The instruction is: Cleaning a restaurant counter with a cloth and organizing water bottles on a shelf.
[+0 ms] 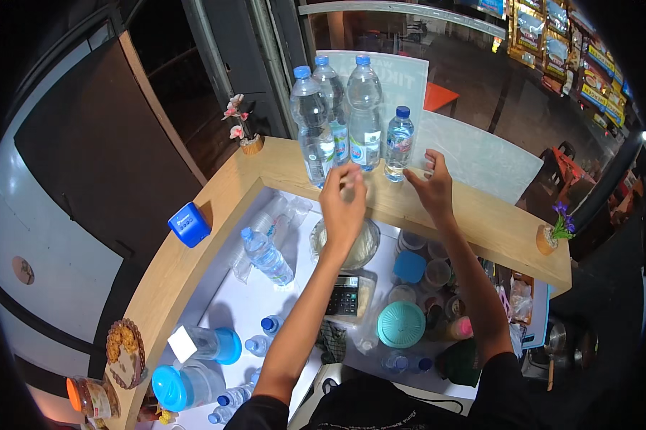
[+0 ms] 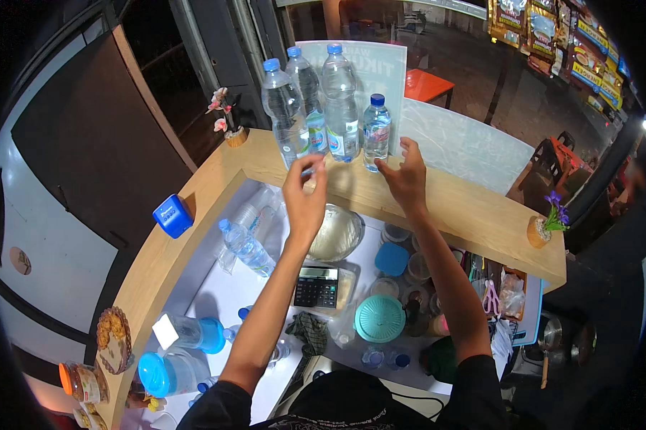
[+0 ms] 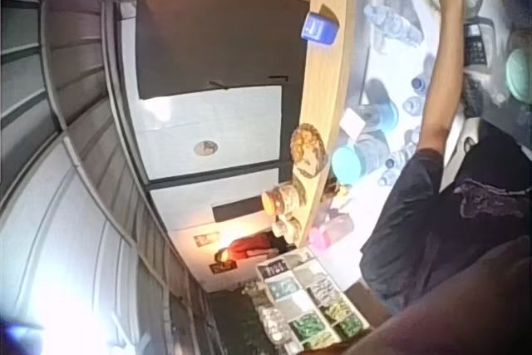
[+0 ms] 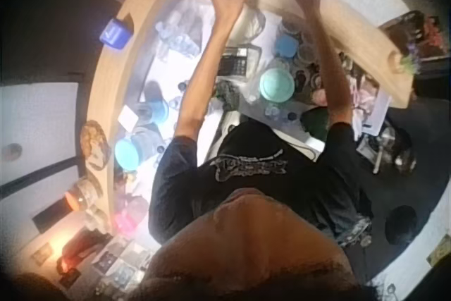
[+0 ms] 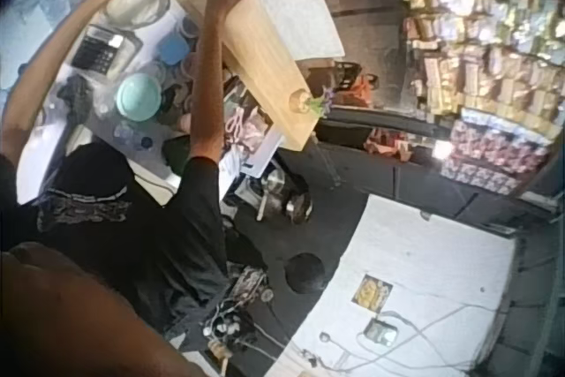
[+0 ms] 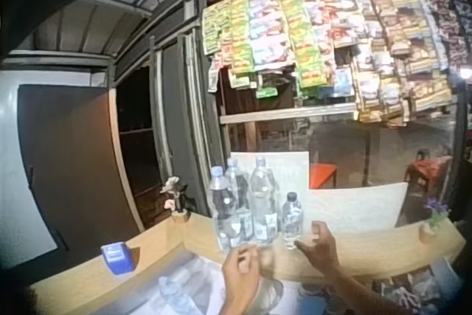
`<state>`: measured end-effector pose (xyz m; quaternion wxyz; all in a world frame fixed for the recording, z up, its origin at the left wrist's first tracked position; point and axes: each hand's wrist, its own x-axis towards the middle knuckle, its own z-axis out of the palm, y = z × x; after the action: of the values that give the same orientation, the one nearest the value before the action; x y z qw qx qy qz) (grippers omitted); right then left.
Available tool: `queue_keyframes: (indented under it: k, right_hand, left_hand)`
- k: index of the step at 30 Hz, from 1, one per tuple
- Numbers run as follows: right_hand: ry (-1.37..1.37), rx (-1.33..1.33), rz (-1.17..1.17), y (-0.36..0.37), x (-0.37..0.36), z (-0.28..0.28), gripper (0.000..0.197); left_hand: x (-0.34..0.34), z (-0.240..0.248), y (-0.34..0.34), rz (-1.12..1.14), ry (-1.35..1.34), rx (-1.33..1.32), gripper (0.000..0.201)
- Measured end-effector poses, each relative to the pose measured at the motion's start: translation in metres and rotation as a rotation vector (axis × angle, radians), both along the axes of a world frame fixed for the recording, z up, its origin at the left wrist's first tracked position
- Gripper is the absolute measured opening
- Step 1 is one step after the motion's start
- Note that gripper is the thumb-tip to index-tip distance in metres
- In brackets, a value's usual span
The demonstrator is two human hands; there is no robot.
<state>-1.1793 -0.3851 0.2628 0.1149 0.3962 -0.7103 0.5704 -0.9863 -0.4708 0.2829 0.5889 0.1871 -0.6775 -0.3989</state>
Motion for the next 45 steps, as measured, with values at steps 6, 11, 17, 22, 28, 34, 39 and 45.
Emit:
queue_keyframes:
  k: [6, 11, 17, 22, 28, 34, 39, 45]
  right_hand:
    - [0.031, -0.060, 0.131, -0.059, -0.038, -0.016, 0.075]
    - [-0.008, -0.006, 0.103, -0.083, -0.053, -0.022, 0.087]
    - [-0.079, -0.046, 0.014, -0.098, -0.060, -0.031, 0.075]
    - [-0.096, -0.086, 0.030, -0.096, -0.052, -0.028, 0.059]
    - [-0.085, -0.058, 0.024, -0.081, -0.044, -0.027, 0.061]
    - [-0.053, -0.080, 0.046, -0.059, -0.028, -0.026, 0.055]
    - [-0.029, -0.053, 0.104, -0.038, 0.004, -0.002, 0.047]
    - [0.051, 0.012, 0.209, 0.016, 0.050, 0.034, 0.045]
  left_hand:
    - [-0.094, -0.001, -0.077, 0.037, -0.109, -0.020, 0.056]
    - [-0.135, 0.017, -0.109, 0.161, -0.288, -0.085, 0.094]
    - [-0.165, 0.021, -0.130, 0.141, -0.294, -0.013, 0.099]
    - [-0.170, 0.012, -0.150, 0.181, -0.267, -0.143, 0.090]
    - [-0.169, 0.007, -0.138, 0.312, -0.231, -0.277, 0.074]
    - [-0.146, 0.007, -0.097, 0.267, -0.076, -0.244, 0.067]
    - [-0.105, 0.004, -0.073, 0.251, 0.011, -0.151, 0.058]
    - [-0.039, 0.026, -0.010, 0.273, 0.064, 0.014, 0.055]
